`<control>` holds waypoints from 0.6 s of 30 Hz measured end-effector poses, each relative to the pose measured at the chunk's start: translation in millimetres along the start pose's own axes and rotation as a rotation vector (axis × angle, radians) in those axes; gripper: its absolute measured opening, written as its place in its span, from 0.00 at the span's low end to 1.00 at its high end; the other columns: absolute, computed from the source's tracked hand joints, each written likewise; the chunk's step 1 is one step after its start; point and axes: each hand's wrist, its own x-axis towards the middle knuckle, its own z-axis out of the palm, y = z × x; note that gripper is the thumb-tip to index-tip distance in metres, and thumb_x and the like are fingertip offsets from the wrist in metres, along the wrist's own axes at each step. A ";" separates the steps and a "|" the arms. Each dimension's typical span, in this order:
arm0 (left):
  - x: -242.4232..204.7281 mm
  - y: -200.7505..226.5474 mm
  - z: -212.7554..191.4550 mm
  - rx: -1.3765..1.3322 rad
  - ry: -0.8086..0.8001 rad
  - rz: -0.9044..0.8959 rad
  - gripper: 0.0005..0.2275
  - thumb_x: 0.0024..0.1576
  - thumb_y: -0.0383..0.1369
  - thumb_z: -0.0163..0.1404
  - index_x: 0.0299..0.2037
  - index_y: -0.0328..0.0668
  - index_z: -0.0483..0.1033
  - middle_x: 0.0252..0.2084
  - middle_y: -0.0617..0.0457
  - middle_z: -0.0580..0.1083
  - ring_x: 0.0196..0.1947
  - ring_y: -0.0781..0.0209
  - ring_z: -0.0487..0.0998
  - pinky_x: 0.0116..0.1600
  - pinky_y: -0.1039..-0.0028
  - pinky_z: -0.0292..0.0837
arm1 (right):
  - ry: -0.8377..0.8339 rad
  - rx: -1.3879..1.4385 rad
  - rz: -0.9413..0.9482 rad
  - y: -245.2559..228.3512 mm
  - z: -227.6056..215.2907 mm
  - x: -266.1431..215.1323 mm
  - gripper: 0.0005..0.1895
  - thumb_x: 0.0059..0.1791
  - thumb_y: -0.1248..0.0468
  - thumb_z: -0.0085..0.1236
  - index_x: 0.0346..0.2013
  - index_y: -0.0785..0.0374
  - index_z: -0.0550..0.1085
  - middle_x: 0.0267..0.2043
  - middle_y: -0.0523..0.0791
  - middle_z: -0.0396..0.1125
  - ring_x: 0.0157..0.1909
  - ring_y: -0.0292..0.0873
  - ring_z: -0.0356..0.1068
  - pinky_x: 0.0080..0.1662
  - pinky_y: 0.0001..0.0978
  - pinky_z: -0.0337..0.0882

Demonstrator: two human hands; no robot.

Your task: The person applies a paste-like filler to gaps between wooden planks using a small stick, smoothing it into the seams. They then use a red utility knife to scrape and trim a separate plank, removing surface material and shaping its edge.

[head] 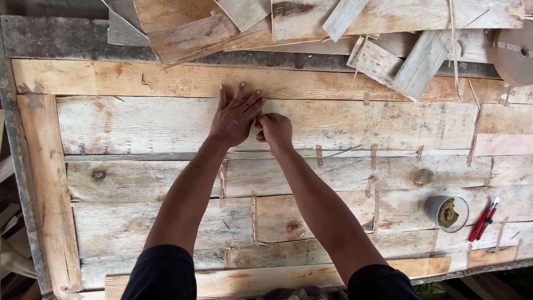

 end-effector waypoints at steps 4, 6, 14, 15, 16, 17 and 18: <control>2.0 0.0 -7.3 0.044 -0.073 -0.023 0.22 0.68 0.42 0.40 0.74 0.72 0.58 0.78 0.78 0.52 0.81 0.56 0.40 0.78 0.37 0.26 | -0.004 0.003 0.026 -3.4 -1.0 0.4 0.18 0.50 0.62 0.58 0.43 0.78 0.77 0.29 0.55 0.74 0.19 0.43 0.74 0.28 0.38 0.83; 3.7 -6.8 -6.7 0.100 -0.132 -0.013 0.22 0.67 0.46 0.37 0.74 0.76 0.57 0.78 0.82 0.50 0.81 0.60 0.38 0.78 0.39 0.26 | -0.014 0.024 0.026 4.7 -0.7 6.3 0.18 0.50 0.62 0.59 0.43 0.78 0.76 0.27 0.54 0.72 0.19 0.43 0.74 0.27 0.39 0.83; 3.0 -3.1 -10.8 0.132 -0.152 -0.013 0.24 0.66 0.49 0.37 0.75 0.78 0.54 0.79 0.81 0.48 0.81 0.60 0.35 0.78 0.38 0.25 | -0.065 -0.120 -0.028 -6.7 -14.6 5.8 0.15 0.49 0.63 0.59 0.42 0.76 0.77 0.27 0.54 0.72 0.20 0.42 0.75 0.27 0.37 0.83; 3.0 -3.5 -10.1 0.116 -0.138 -0.020 0.25 0.65 0.49 0.39 0.75 0.77 0.55 0.79 0.80 0.49 0.81 0.61 0.36 0.78 0.38 0.25 | -0.093 -0.170 -0.047 -10.3 -16.6 5.6 0.13 0.49 0.64 0.60 0.39 0.74 0.79 0.26 0.52 0.72 0.20 0.42 0.75 0.27 0.36 0.83; 2.6 -3.4 -7.7 0.117 -0.138 -0.025 0.25 0.65 0.49 0.39 0.75 0.77 0.55 0.79 0.80 0.49 0.81 0.61 0.36 0.78 0.38 0.25 | -0.097 -0.172 -0.046 -17.1 -20.2 2.8 0.13 0.49 0.64 0.60 0.39 0.74 0.79 0.26 0.52 0.72 0.20 0.42 0.75 0.27 0.36 0.83; 2.0 -3.6 -5.4 0.098 -0.143 -0.037 0.25 0.65 0.50 0.39 0.75 0.78 0.54 0.79 0.81 0.48 0.81 0.62 0.35 0.78 0.38 0.25 | -0.113 -0.225 -0.065 -24.0 -23.6 0.0 0.12 0.48 0.65 0.59 0.39 0.75 0.78 0.25 0.53 0.72 0.20 0.42 0.75 0.27 0.36 0.83; 3.4 -4.6 -3.5 0.081 -0.146 -0.048 0.26 0.65 0.51 0.40 0.75 0.79 0.54 0.79 0.82 0.47 0.81 0.62 0.35 0.78 0.37 0.24 | -0.128 -0.276 -0.087 -32.3 -26.7 -1.7 0.11 0.48 0.67 0.58 0.38 0.75 0.78 0.25 0.53 0.72 0.20 0.42 0.75 0.27 0.36 0.83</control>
